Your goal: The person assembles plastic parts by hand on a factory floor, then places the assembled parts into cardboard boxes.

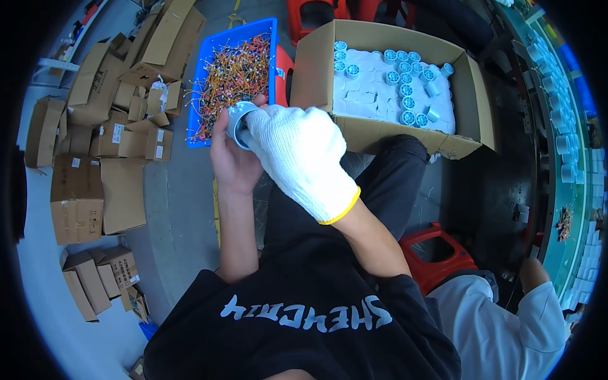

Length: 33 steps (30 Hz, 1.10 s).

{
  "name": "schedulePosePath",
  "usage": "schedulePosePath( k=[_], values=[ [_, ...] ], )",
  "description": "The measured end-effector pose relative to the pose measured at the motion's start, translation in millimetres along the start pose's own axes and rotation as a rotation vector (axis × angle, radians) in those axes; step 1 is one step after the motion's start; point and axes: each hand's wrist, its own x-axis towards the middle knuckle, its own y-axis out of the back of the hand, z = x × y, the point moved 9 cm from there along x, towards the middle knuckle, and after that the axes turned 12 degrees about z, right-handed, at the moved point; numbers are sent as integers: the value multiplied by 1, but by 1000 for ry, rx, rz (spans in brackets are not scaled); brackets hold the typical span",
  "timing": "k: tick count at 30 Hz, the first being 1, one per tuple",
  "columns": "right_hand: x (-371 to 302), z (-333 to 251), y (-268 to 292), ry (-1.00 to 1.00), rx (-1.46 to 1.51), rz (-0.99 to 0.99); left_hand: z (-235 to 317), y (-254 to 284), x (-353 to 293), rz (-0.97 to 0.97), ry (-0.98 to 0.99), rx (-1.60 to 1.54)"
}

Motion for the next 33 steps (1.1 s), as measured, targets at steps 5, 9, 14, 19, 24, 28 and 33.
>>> schedulePosePath(
  k=[5,9,14,19,24,28,33],
  values=[
    [-2,1,2,-103,-2,-3,-5,1,1,5,-10,-51],
    [0,2,7,-183,71,12,-1,-2,1,-8,-73,2],
    [-2,1,17,-196,197,70,1,-7,-1,-33,-64,21],
    [-3,8,42,-280,334,67,4,-16,-4,-42,-38,54],
    [-10,29,31,-503,604,171,-10,-19,-4,-161,60,66],
    [-13,34,10,-530,655,64,-12,-6,-3,-95,41,139],
    [-22,46,-4,-666,888,0,-10,-9,-9,-71,18,361]
  ],
)
